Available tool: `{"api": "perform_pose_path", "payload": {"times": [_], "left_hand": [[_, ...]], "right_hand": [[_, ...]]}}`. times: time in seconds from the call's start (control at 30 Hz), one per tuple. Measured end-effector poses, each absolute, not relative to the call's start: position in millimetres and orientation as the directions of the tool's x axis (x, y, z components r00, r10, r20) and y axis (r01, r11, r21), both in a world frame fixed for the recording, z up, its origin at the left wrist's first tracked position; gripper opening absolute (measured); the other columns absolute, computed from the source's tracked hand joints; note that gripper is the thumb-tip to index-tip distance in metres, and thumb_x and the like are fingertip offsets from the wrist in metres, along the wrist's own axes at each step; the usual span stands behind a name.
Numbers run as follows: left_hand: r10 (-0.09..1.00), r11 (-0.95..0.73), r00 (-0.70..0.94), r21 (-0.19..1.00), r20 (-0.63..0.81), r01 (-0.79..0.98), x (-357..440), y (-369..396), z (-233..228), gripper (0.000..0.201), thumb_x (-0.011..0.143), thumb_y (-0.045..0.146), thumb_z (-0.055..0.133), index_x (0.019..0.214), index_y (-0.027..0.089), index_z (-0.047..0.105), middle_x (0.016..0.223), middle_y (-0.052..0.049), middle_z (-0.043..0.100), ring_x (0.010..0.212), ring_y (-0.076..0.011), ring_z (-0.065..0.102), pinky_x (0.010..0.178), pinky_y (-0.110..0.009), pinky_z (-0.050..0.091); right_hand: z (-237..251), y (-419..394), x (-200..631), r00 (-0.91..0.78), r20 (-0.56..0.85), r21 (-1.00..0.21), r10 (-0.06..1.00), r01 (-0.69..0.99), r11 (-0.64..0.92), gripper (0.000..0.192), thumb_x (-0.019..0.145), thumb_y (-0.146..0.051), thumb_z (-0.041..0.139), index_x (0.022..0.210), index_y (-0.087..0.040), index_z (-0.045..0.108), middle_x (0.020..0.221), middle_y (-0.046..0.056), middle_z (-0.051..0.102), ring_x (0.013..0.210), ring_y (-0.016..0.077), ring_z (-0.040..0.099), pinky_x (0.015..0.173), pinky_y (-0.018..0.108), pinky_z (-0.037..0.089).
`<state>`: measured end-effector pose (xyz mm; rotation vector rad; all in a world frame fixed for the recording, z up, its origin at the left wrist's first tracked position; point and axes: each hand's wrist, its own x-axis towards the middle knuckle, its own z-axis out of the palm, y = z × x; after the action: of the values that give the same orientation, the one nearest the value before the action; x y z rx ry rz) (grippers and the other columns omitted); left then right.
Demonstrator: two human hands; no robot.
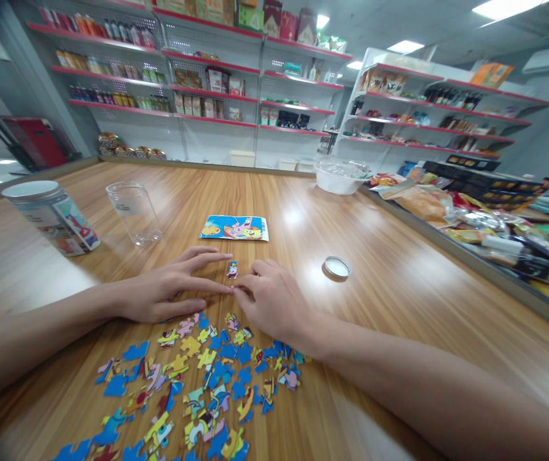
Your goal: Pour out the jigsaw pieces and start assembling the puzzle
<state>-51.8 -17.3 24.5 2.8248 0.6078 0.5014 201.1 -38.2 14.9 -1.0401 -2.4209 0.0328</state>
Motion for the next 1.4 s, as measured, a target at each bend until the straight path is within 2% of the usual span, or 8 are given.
{"api": "perform_pose_path", "payload": {"times": [0.13, 0.43, 0.57, 0.7, 0.97, 1.13, 1.4], "left_hand": [[0.479, -0.87, 0.821, 0.295, 0.311, 0.395, -53.0, -16.1, 22.2, 0.03, 0.095, 0.031, 0.055, 0.124, 0.026, 0.062, 0.153, -0.007, 0.036, 0.14, -0.0309, 0.029, 0.117, -0.056, 0.03], [0.445, -0.886, 0.858, 0.267, 0.256, 0.38, -53.3, -15.5, 22.6, 0.034, 0.094, 0.036, 0.059, 0.128, 0.033, 0.062, 0.156, -0.004, 0.031, 0.14, -0.0319, 0.028, 0.117, -0.057, 0.03], [0.442, -0.888, 0.862, 0.259, 0.25, 0.38, -52.2, -15.8, 23.2, 0.037, 0.093, 0.036, 0.059, 0.13, 0.033, 0.061, 0.155, -0.005, 0.032, 0.139, -0.0324, 0.029, 0.116, -0.057, 0.03], [0.44, -0.887, 0.863, 0.269, 0.25, 0.374, -51.9, -15.5, 22.4, 0.038, 0.094, 0.036, 0.059, 0.131, 0.032, 0.06, 0.155, -0.005, 0.033, 0.139, -0.0319, 0.03, 0.117, -0.056, 0.031], [0.427, -0.886, 0.873, 0.301, 0.236, 0.352, -53.3, -14.0, 20.4, 0.042, 0.095, 0.037, 0.057, 0.137, 0.032, 0.055, 0.151, -0.003, 0.044, 0.139, -0.0323, 0.03, 0.116, -0.058, 0.031], [0.428, -0.884, 0.871, 0.313, 0.241, 0.347, -53.8, -14.0, 20.3, 0.043, 0.094, 0.037, 0.058, 0.137, 0.033, 0.055, 0.151, -0.003, 0.045, 0.139, -0.0325, 0.031, 0.115, -0.059, 0.031], [0.436, -0.877, 0.872, 0.324, 0.223, 0.355, -53.5, -14.1, 21.0, 0.047, 0.094, 0.036, 0.059, 0.14, 0.031, 0.05, 0.152, -0.003, 0.043, 0.141, -0.0318, 0.029, 0.117, -0.058, 0.03]], "right_hand": [[18.6, -41.4, 198.6, -0.566, 0.415, -0.252, 0.713, 0.681, 0.687, 0.02, 0.088, -0.031, 0.063, 0.093, -0.017, 0.076, 0.081, 0.008, 0.066, 0.08, 0.0195, 0.06, 0.076, 0.034, 0.046], [18.5, -39.1, 198.9, -0.509, 0.427, -0.236, 0.747, 0.735, 0.636, 0.016, 0.088, -0.027, 0.064, 0.083, -0.016, 0.074, 0.079, 0.007, 0.067, 0.077, 0.0184, 0.061, 0.073, 0.032, 0.044], [18.7, -39.8, 198.4, -0.525, 0.411, -0.235, 0.745, 0.729, 0.643, 0.016, 0.088, -0.023, 0.061, 0.086, -0.015, 0.074, 0.079, 0.007, 0.067, 0.077, 0.0185, 0.061, 0.072, 0.031, 0.045], [20.0, -41.5, 197.6, -0.538, 0.407, -0.236, 0.738, 0.719, 0.654, 0.018, 0.086, -0.028, 0.063, 0.091, -0.015, 0.074, 0.081, 0.008, 0.067, 0.078, 0.0196, 0.061, 0.073, 0.033, 0.046], [17.6, -37.8, 199.4, -0.526, 0.378, -0.296, 0.762, 0.711, 0.638, 0.016, 0.086, -0.029, 0.066, 0.091, -0.015, 0.072, 0.081, 0.006, 0.066, 0.078, 0.0181, 0.06, 0.073, 0.032, 0.046], [15.8, -35.4, 199.3, -0.504, 0.388, -0.346, 0.771, 0.696, 0.629, 0.011, 0.083, -0.026, 0.069, 0.088, -0.016, 0.07, 0.079, 0.005, 0.065, 0.078, 0.0178, 0.058, 0.072, 0.031, 0.045], [14.5, -34.6, 198.8, -0.517, 0.414, -0.35, 0.749, 0.669, 0.655, 0.008, 0.084, -0.023, 0.068, 0.089, -0.016, 0.069, 0.082, 0.004, 0.067, 0.08, 0.0177, 0.059, 0.075, 0.032, 0.045]]}}
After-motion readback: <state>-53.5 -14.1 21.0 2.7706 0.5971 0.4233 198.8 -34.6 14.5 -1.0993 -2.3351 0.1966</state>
